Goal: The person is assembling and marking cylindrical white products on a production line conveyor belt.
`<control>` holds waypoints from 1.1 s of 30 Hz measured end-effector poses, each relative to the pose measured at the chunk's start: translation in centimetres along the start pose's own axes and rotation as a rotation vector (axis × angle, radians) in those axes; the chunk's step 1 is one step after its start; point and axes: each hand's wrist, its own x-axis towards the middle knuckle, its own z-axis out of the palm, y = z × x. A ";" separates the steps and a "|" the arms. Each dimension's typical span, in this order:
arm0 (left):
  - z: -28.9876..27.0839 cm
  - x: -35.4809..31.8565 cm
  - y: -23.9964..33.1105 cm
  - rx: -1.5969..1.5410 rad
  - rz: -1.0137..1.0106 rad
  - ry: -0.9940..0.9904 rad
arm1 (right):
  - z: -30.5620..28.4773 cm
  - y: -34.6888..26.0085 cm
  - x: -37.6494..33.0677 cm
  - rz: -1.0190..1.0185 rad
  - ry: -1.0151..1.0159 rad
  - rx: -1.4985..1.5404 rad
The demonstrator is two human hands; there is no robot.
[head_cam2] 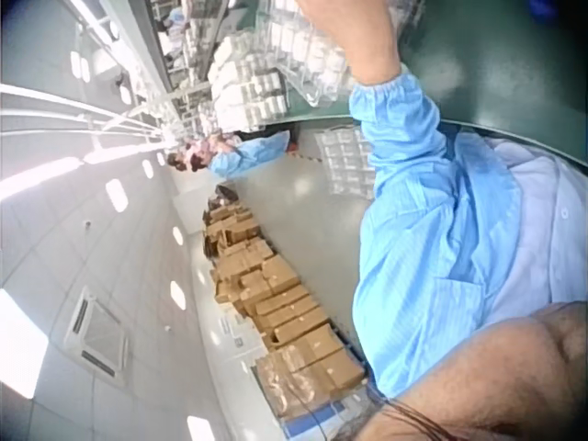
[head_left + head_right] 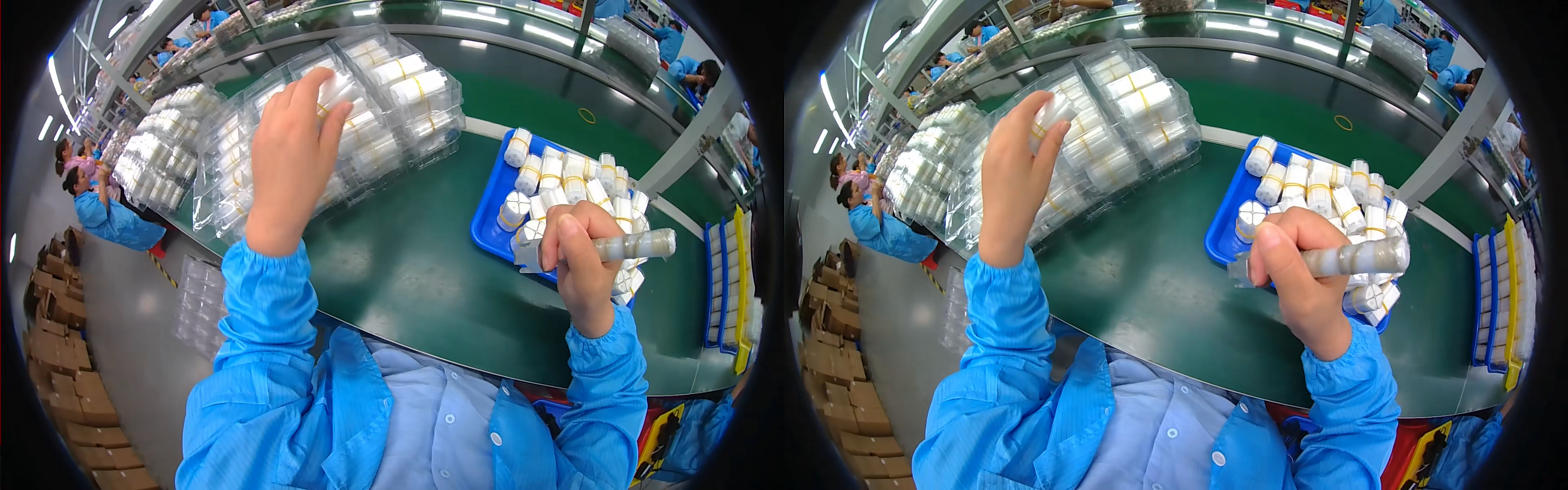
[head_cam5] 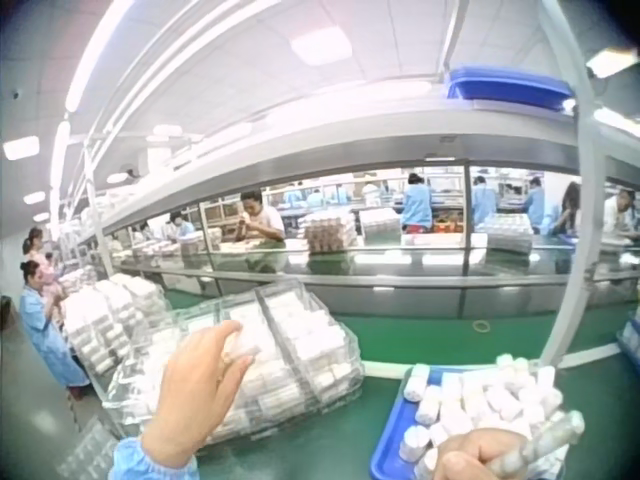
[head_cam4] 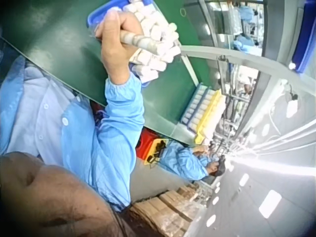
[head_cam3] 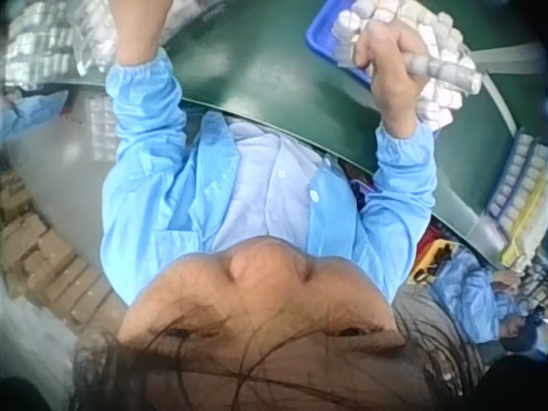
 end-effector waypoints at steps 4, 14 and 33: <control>1.0 -0.5 -0.4 0.221 0.073 0.061 | -0.5 -0.2 0.2 -0.055 -0.033 -0.057; 12.6 -6.5 12.5 -0.665 0.035 -0.481 | -2.4 0.5 1.4 -0.032 0.140 -0.031; 4.7 -14.0 8.9 -1.073 -0.143 -0.746 | 2.7 4.6 -1.7 0.074 -0.199 -0.183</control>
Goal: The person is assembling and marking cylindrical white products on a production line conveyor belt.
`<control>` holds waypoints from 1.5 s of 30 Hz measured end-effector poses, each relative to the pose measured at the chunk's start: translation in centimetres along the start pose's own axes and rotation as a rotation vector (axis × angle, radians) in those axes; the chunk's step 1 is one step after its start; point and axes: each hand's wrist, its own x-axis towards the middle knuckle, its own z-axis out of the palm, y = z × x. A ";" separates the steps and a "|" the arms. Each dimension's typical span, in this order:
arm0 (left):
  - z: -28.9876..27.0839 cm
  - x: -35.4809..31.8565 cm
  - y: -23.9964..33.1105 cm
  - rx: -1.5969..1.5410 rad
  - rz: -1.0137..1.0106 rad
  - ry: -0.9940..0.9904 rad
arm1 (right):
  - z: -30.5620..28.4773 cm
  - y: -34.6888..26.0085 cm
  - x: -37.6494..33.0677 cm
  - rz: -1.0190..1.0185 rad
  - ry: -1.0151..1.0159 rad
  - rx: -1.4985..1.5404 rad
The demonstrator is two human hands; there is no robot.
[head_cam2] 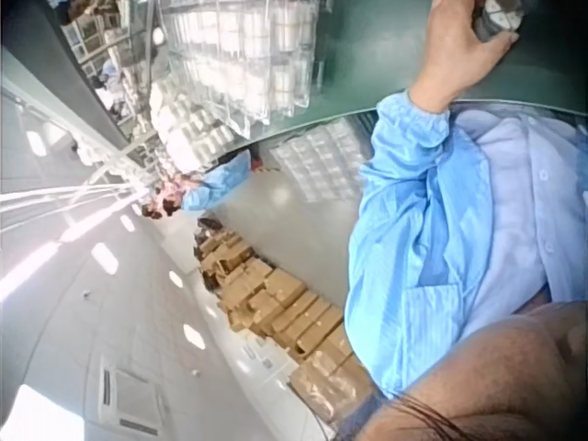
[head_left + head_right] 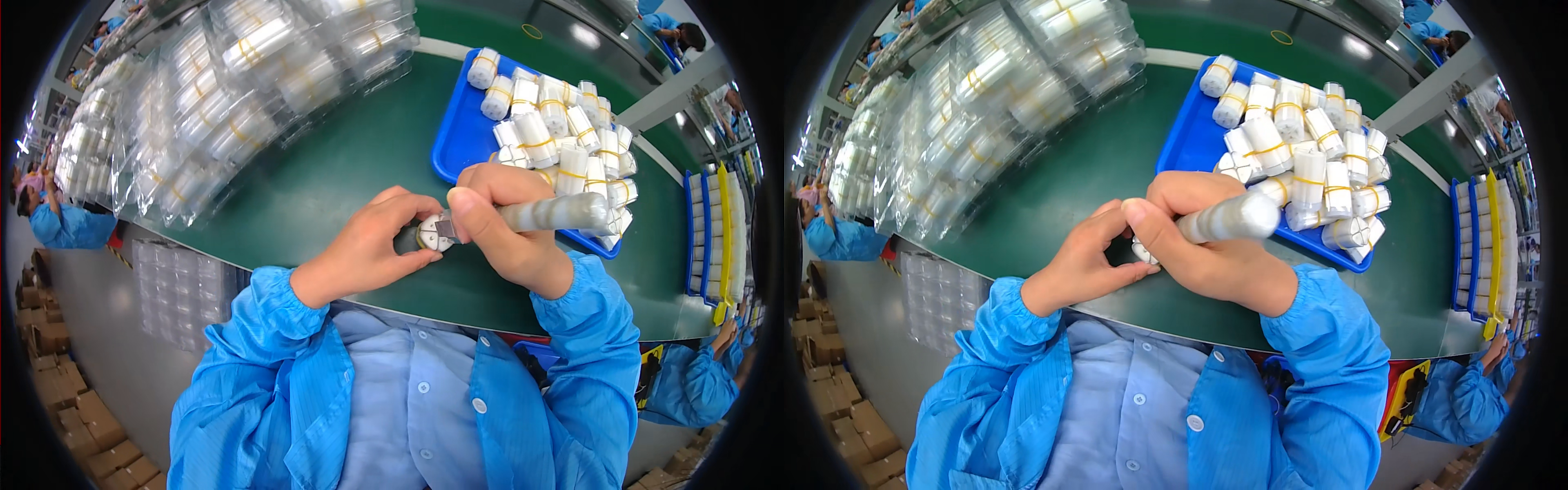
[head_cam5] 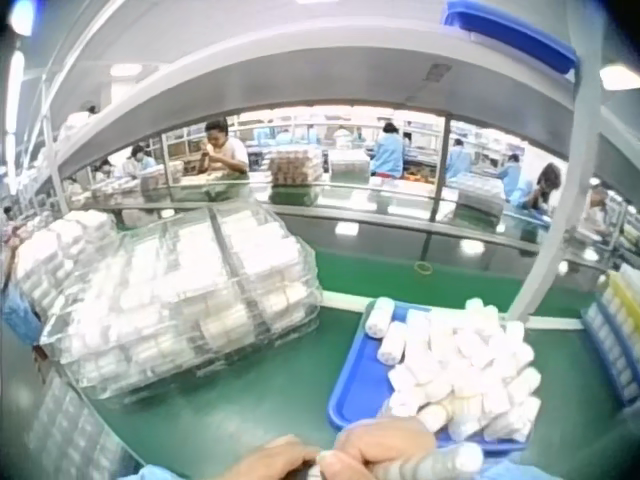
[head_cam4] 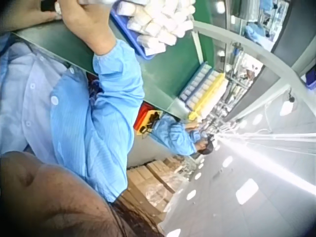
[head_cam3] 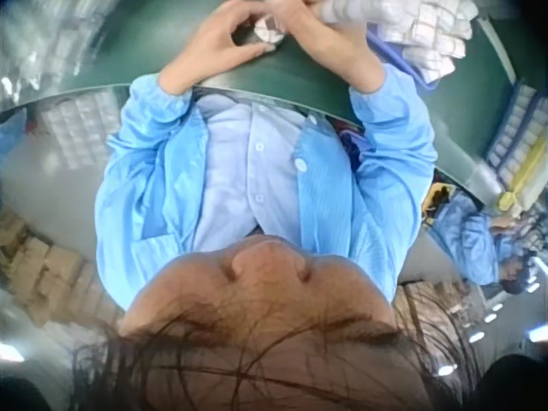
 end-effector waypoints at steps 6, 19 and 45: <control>0.5 0.0 -1.6 -0.028 0.128 0.036 | 1.0 1.1 0.3 -0.038 -0.097 -0.065; 0.4 0.1 -1.5 -0.012 0.179 0.041 | 1.7 1.6 0.7 -0.102 -0.146 -0.176; -0.8 0.4 -2.9 -1.191 -0.418 -0.035 | -3.3 -1.3 1.8 -0.004 0.300 0.209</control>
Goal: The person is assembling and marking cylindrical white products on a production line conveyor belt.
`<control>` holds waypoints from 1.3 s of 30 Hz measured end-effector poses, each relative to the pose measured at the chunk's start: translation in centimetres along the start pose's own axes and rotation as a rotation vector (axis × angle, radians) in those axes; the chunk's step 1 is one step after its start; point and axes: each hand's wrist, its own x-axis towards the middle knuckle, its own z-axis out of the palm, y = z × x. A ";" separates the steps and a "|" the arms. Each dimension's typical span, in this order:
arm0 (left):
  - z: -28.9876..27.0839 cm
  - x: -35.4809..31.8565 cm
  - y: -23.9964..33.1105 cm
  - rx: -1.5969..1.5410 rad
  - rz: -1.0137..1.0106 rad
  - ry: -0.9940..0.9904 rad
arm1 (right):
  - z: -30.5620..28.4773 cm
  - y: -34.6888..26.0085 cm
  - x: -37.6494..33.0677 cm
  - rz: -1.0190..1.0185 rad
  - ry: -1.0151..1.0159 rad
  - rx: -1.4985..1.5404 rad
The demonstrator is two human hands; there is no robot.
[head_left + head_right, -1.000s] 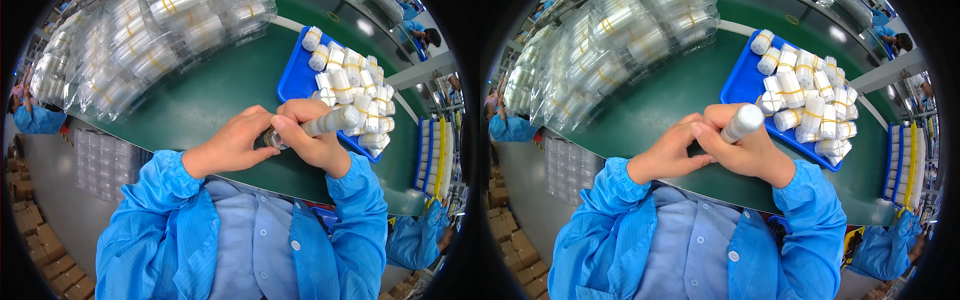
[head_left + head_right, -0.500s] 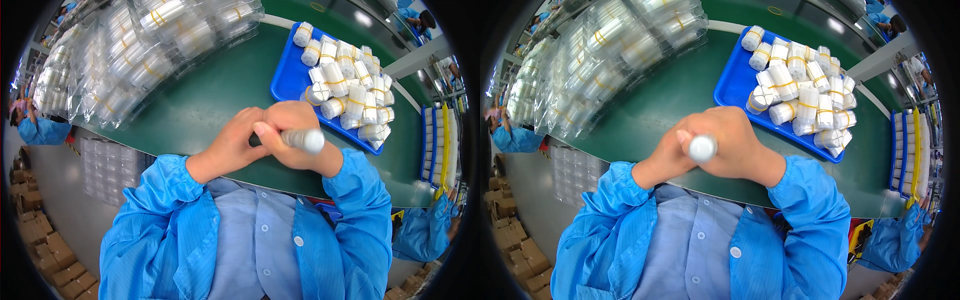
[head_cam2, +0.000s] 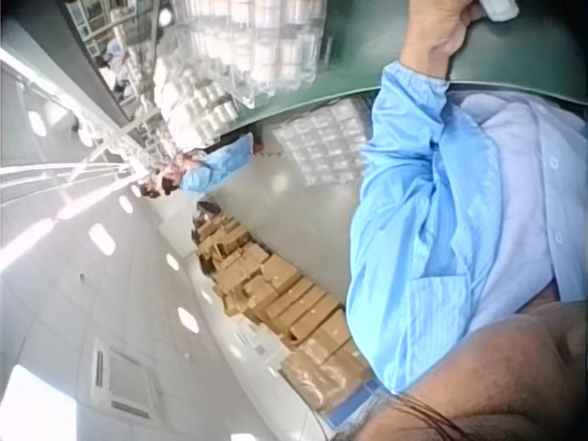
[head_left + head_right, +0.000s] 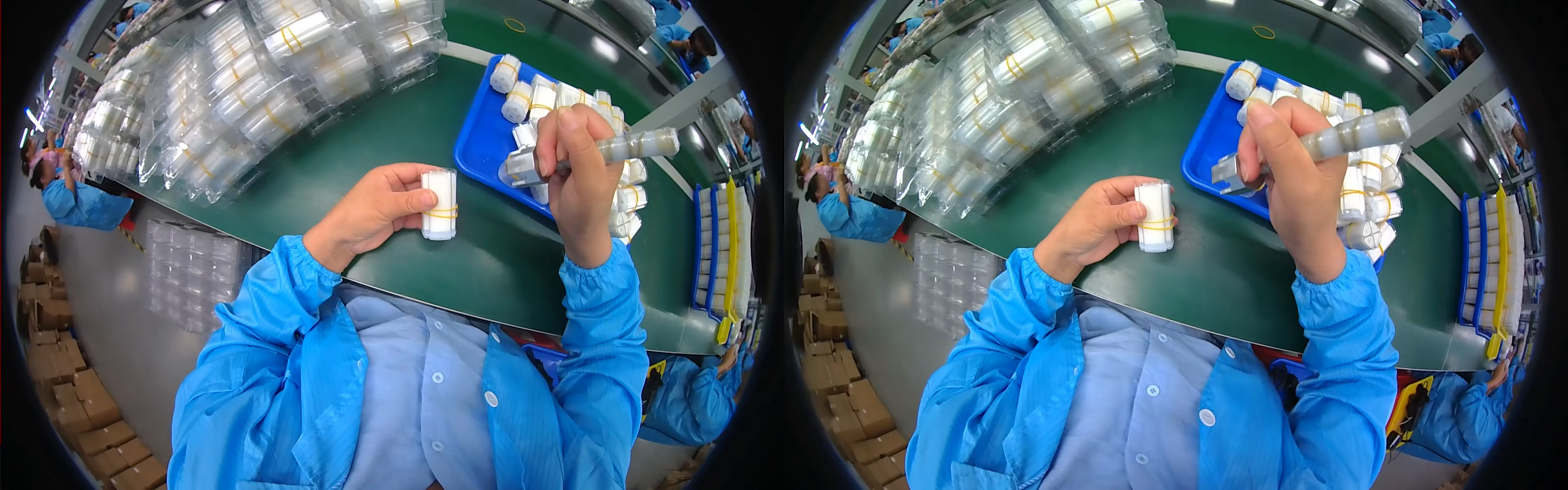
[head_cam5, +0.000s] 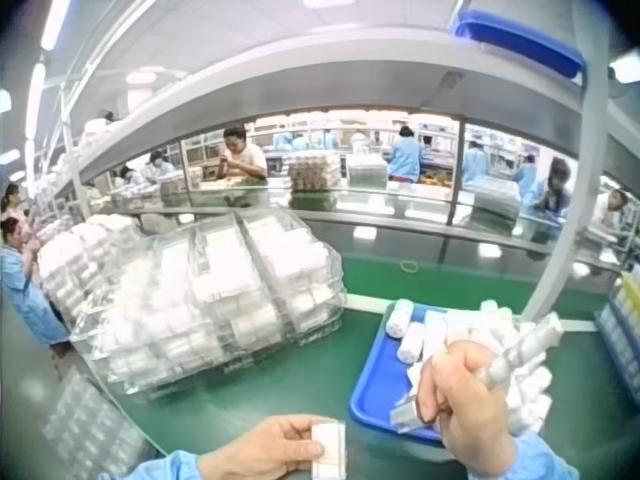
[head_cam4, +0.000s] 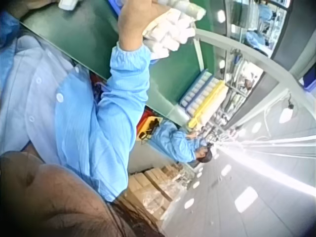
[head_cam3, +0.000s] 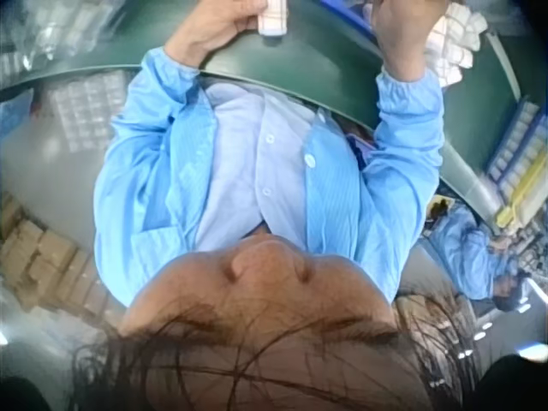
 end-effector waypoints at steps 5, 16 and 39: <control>0.7 -1.8 1.3 0.072 0.106 0.071 | 0.6 -0.2 -0.7 0.041 -0.078 -0.080; 0.0 -8.7 16.2 1.956 0.884 1.029 | 1.0 -1.1 -1.1 -0.057 -0.170 -0.073; 6.7 5.8 1.8 1.142 0.684 0.115 | -2.0 -1.6 0.6 -0.115 -0.052 0.043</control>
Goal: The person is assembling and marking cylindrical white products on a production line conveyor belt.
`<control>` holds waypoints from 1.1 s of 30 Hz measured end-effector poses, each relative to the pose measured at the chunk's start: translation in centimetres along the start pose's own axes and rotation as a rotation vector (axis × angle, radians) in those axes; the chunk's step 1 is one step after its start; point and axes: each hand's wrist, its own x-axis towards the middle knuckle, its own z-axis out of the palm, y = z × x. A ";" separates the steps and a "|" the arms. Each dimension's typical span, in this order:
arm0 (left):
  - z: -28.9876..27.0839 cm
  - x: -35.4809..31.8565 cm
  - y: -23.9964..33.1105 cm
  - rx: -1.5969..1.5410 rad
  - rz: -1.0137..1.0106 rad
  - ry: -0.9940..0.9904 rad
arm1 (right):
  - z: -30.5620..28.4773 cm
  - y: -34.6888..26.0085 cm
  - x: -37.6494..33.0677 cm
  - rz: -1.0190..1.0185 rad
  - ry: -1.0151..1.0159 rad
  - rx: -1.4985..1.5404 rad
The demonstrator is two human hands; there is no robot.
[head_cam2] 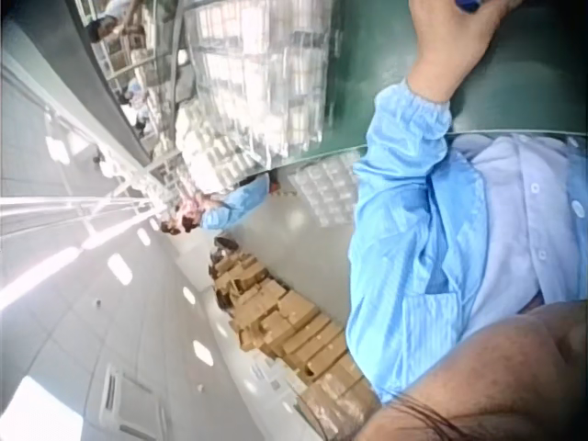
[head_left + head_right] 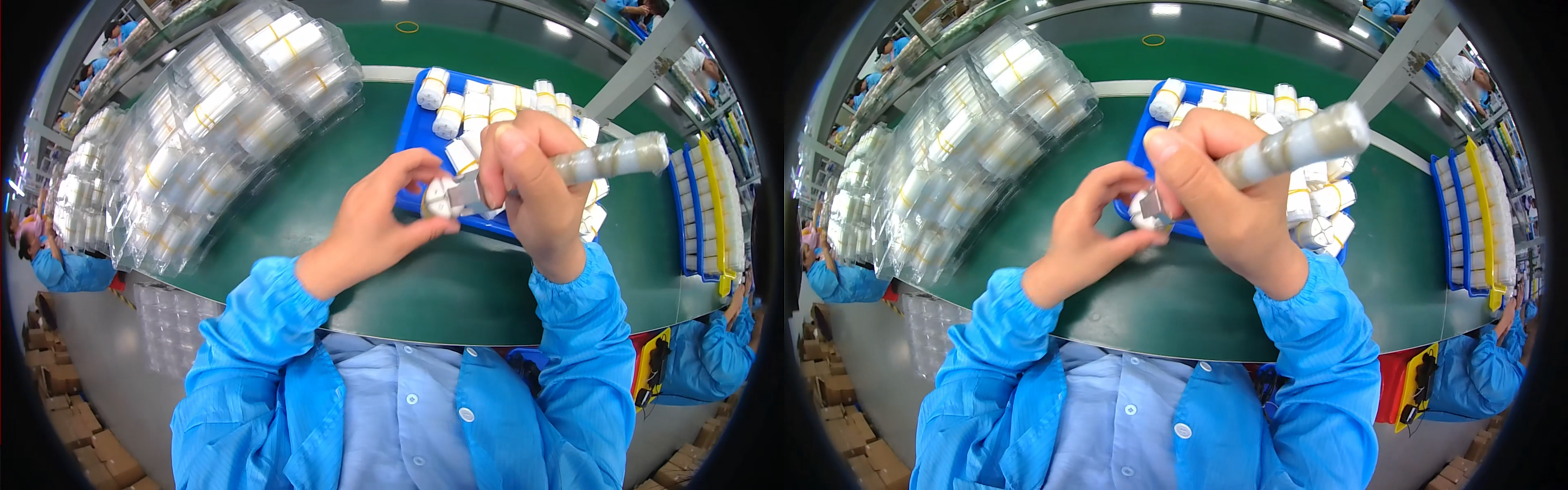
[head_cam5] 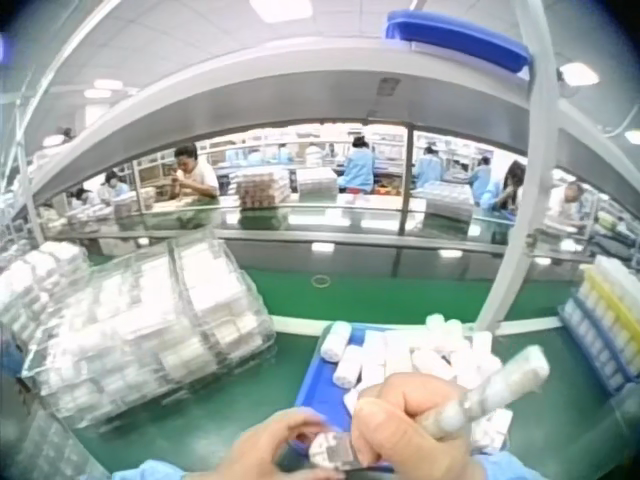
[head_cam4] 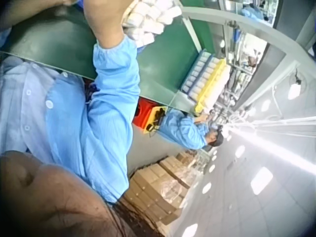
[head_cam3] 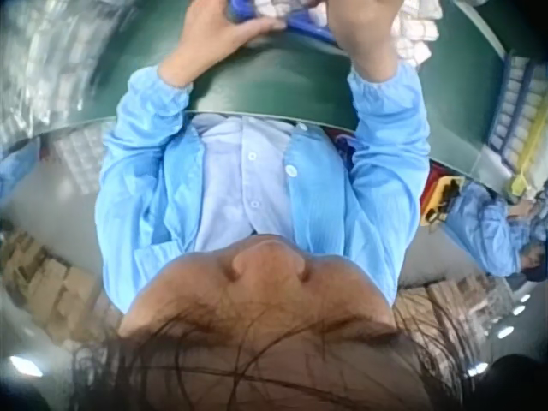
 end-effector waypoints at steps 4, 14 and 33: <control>-2.3 -4.6 -0.2 -0.051 -0.071 -0.151 | 2.1 0.9 -1.2 0.064 -0.106 -0.031; -2.6 -8.3 -1.6 -0.137 -0.205 -0.151 | 4.7 4.5 -3.6 0.132 -0.364 -0.246; -3.0 -8.1 -1.7 -0.088 -0.122 -0.138 | 5.9 5.9 -2.7 0.105 -0.494 -0.289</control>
